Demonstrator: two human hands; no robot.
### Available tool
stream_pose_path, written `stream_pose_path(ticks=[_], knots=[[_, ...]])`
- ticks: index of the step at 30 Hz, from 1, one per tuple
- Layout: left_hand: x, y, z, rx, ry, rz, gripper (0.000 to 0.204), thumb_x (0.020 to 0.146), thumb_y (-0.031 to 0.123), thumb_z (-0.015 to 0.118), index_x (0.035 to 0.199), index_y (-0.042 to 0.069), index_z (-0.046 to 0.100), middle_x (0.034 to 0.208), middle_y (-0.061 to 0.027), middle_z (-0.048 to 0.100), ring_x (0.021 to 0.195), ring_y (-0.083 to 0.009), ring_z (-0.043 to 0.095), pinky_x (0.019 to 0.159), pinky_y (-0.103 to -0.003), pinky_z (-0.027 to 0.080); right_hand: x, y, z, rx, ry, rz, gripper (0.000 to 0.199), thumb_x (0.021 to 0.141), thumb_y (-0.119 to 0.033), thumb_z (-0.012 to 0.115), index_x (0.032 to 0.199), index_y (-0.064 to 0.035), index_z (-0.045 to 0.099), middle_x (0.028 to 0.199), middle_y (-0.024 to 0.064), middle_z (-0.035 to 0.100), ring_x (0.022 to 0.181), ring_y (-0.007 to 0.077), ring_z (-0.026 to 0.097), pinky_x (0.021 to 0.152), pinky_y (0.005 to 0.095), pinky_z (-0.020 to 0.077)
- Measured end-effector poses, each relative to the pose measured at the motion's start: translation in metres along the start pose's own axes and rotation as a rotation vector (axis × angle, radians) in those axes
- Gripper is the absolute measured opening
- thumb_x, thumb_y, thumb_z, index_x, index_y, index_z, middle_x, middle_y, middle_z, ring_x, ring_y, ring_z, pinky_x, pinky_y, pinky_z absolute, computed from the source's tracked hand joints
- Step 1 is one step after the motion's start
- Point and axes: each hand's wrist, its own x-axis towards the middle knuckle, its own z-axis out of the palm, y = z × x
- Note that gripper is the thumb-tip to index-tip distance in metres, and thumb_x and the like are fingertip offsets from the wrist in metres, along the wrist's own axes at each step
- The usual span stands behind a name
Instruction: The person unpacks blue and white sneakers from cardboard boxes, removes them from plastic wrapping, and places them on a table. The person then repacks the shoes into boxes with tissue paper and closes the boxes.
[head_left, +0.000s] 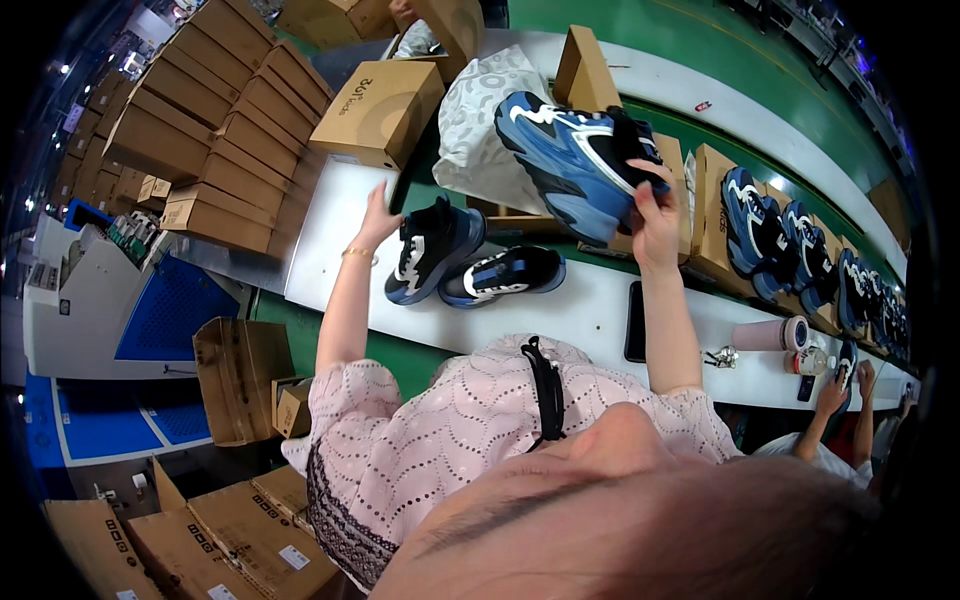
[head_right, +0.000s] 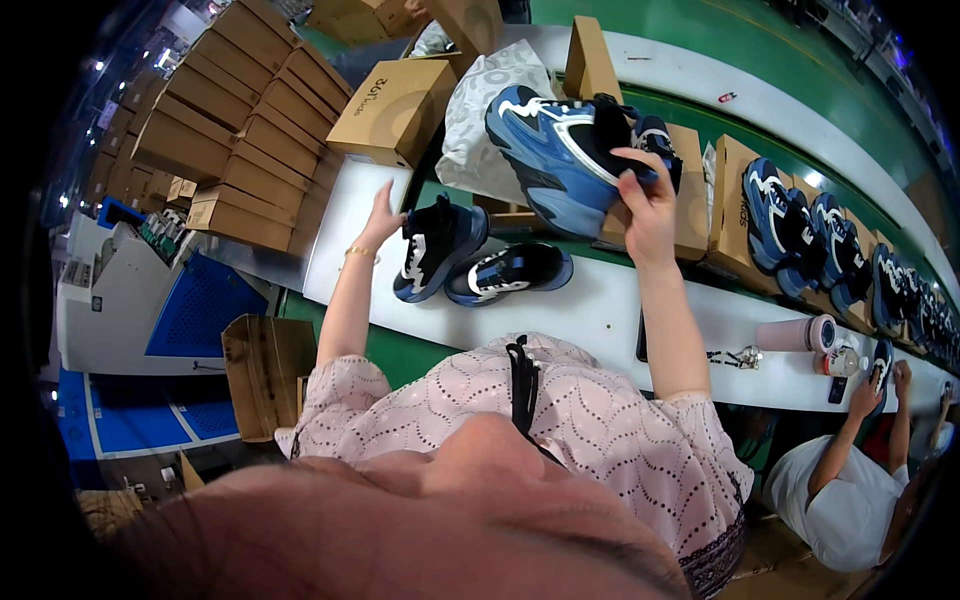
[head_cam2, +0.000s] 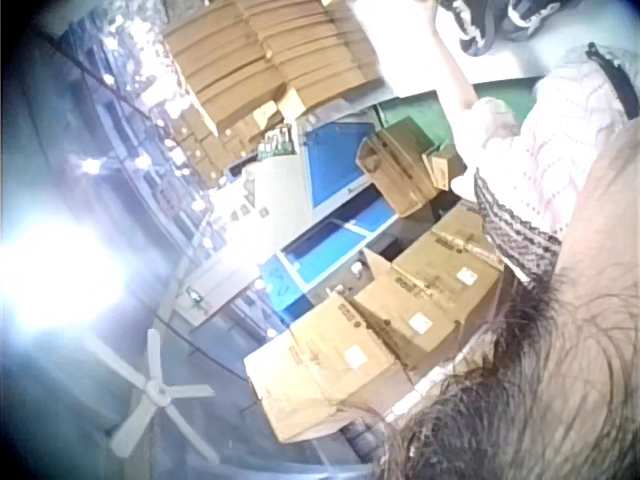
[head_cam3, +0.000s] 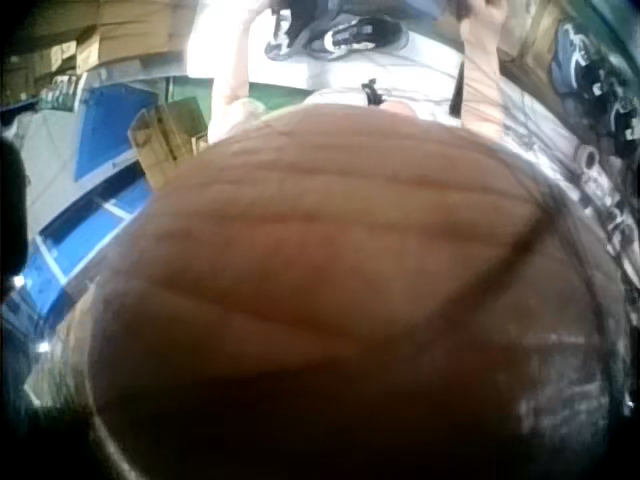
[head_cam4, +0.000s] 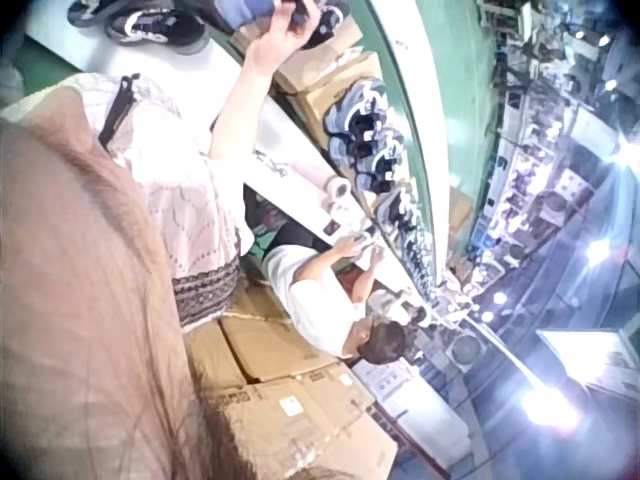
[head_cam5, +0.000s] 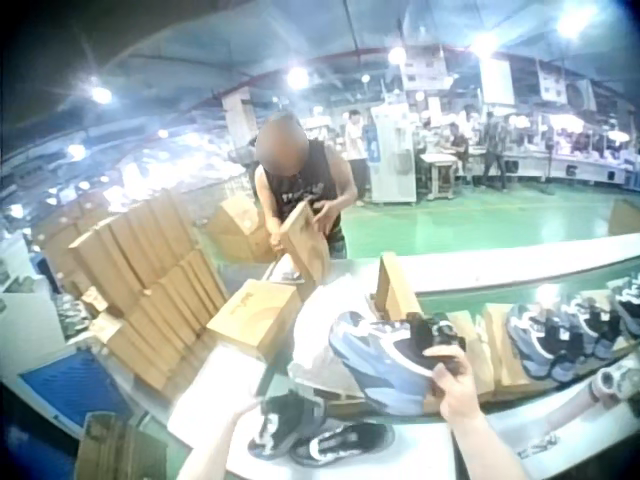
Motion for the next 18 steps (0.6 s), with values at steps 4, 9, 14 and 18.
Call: stream_pose_path(ticks=[4, 9, 14, 18], knots=[[0.083, 0.07, 0.029, -0.115, -0.006, 0.492, 0.09, 0.065, 0.023, 0.073, 0.139, 0.007, 0.025, 0.141, -0.0214, 0.025, 0.129, -0.0353, 0.028, 0.107, -0.039, 0.026, -0.016, -0.015, -0.03, 0.202, 0.181, -0.018, 0.028, 0.086, -0.024, 0.061, 0.108, -0.0075, 0.055, 0.109, 0.0028, 0.057, 0.08, 0.0075, 0.052, 0.073, 0.0194, 0.0407], [0.131, 0.108, 0.155, 0.478, -0.764, 0.474, 0.044, 0.083, 0.03, 0.049, 0.124, 0.015, 0.051, 0.136, -0.0142, 0.039, 0.117, -0.032, 0.046, 0.097, -0.039, 0.038, -0.032, -0.039, -0.07, 0.328, 0.317, -0.162, 0.037, 0.091, -0.035, 0.051, 0.116, -0.0083, 0.052, 0.123, 0.0097, 0.053, 0.112, 0.0234, 0.051, 0.098, 0.0395, 0.0372], [0.095, 0.133, 0.163, 0.616, -0.994, 0.488, 0.045, 0.087, 0.035, 0.045, 0.123, 0.009, 0.052, 0.135, -0.0137, 0.042, 0.118, -0.0302, 0.045, 0.098, -0.038, 0.037, -0.024, -0.02, -0.059, 0.0, 0.363, -0.331, 0.027, 0.087, -0.02, 0.059, 0.111, -0.0084, 0.053, 0.116, 0.0088, 0.056, 0.104, 0.0199, 0.054, 0.091, 0.0342, 0.0438], [0.06, 0.128, 0.057, 0.466, -0.759, 0.493, 0.051, 0.088, 0.04, 0.045, 0.124, 0.004, 0.049, 0.135, -0.0142, 0.041, 0.122, -0.0299, 0.042, 0.1, -0.036, 0.035, 0.003, 0.017, -0.026, -0.606, 0.136, -0.401, 0.021, 0.09, -0.007, 0.053, 0.111, -0.0038, 0.052, 0.115, 0.0075, 0.054, 0.1, 0.0142, 0.051, 0.085, 0.0244, 0.04]])
